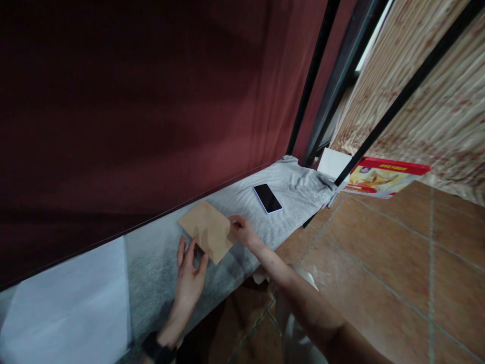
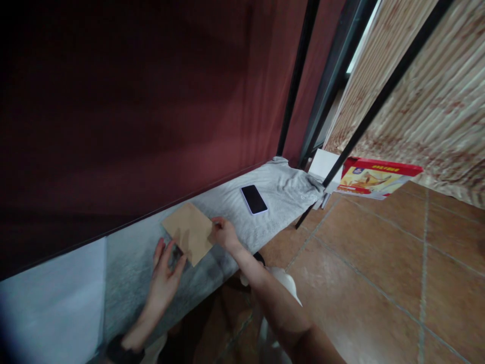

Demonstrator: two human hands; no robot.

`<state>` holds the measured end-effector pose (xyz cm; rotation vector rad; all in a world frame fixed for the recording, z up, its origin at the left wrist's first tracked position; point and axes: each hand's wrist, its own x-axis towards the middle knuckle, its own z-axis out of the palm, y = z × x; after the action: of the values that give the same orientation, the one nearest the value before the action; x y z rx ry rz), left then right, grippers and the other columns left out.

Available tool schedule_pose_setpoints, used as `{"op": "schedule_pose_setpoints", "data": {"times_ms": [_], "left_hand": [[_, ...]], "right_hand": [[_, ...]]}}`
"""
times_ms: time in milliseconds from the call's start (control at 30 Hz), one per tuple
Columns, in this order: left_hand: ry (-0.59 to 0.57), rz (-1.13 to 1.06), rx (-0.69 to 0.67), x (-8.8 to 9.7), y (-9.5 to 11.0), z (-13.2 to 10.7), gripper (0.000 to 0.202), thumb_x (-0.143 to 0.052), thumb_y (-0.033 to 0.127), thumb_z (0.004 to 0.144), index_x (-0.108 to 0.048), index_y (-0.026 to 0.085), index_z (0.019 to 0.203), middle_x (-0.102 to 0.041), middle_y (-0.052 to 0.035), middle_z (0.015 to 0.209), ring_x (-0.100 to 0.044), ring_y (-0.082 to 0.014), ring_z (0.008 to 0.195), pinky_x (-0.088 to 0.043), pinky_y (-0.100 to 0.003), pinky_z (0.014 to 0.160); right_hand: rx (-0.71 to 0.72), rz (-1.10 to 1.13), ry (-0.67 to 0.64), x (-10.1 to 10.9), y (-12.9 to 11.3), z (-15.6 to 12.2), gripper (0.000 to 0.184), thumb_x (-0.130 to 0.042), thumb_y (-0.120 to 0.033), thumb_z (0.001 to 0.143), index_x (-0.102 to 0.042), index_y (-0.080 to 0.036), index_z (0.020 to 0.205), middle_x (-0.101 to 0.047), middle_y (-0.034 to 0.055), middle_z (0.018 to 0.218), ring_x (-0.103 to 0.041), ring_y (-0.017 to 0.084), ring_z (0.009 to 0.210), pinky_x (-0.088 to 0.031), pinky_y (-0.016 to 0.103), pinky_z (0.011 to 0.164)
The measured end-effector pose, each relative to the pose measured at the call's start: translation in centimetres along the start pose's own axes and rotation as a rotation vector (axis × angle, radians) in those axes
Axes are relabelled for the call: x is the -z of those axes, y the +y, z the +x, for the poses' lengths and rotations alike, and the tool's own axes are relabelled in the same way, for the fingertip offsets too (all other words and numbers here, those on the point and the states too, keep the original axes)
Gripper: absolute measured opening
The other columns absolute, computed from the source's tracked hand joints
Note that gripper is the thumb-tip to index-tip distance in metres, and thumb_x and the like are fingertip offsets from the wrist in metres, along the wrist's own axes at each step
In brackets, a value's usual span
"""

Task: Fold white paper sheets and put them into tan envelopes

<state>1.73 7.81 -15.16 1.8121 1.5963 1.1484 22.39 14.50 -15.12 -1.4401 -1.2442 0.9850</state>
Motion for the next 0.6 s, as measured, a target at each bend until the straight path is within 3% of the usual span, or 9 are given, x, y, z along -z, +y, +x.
{"op": "schedule_pose_setpoints", "data": {"times_ms": [133, 300, 467, 600], "left_hand": [[0.011, -0.103, 0.109, 0.9, -0.9, 1.1, 0.050, -0.057, 0.045, 0.092, -0.058, 0.022, 0.137, -0.036, -0.0140, 0.163, -0.046, -0.0327, 0.145, -0.046, -0.052, 0.115], [-0.022, -0.151, 0.140, 0.4, -1.3, 1.2, 0.044, -0.057, 0.045, 0.089, -0.065, 0.020, 0.125, -0.049, -0.0145, 0.154, -0.052, -0.0333, 0.138, -0.056, -0.049, 0.105], [-0.071, -0.100, 0.053, 0.4, -0.6, 1.3, 0.042, -0.055, 0.047, 0.089, -0.068, 0.021, 0.120, -0.050, -0.0152, 0.153, -0.058, -0.0337, 0.131, -0.058, -0.051, 0.101], [-0.088, -0.065, 0.020, 0.7, -0.4, 1.4, 0.042, -0.054, 0.047, 0.090, -0.069, 0.019, 0.118, -0.053, -0.0170, 0.150, -0.057, -0.0336, 0.132, -0.058, -0.051, 0.100]], "right_hand": [[-0.100, -0.028, 0.245, 4.1, 0.4, 2.2, 0.037, -0.044, -0.020, 0.080, -0.065, -0.018, 0.111, -0.054, -0.0045, 0.065, -0.051, 0.014, 0.057, -0.043, 0.023, 0.055], [-0.148, -0.132, 0.380, 7.6, 0.9, 2.7, 0.042, -0.037, -0.018, 0.085, -0.065, -0.014, 0.115, -0.058, -0.0016, 0.068, -0.053, 0.015, 0.056, -0.044, 0.024, 0.055], [-0.149, -0.287, 0.413, 9.0, 0.9, 2.6, 0.041, -0.043, -0.011, 0.084, -0.070, -0.019, 0.114, -0.072, 0.0046, 0.091, -0.066, 0.019, 0.081, -0.049, 0.028, 0.075], [-0.143, -0.514, 0.337, 9.0, 0.6, 2.1, 0.038, -0.048, -0.008, 0.087, -0.071, -0.020, 0.115, -0.074, 0.0083, 0.103, -0.069, 0.021, 0.094, -0.049, 0.027, 0.083]]}}
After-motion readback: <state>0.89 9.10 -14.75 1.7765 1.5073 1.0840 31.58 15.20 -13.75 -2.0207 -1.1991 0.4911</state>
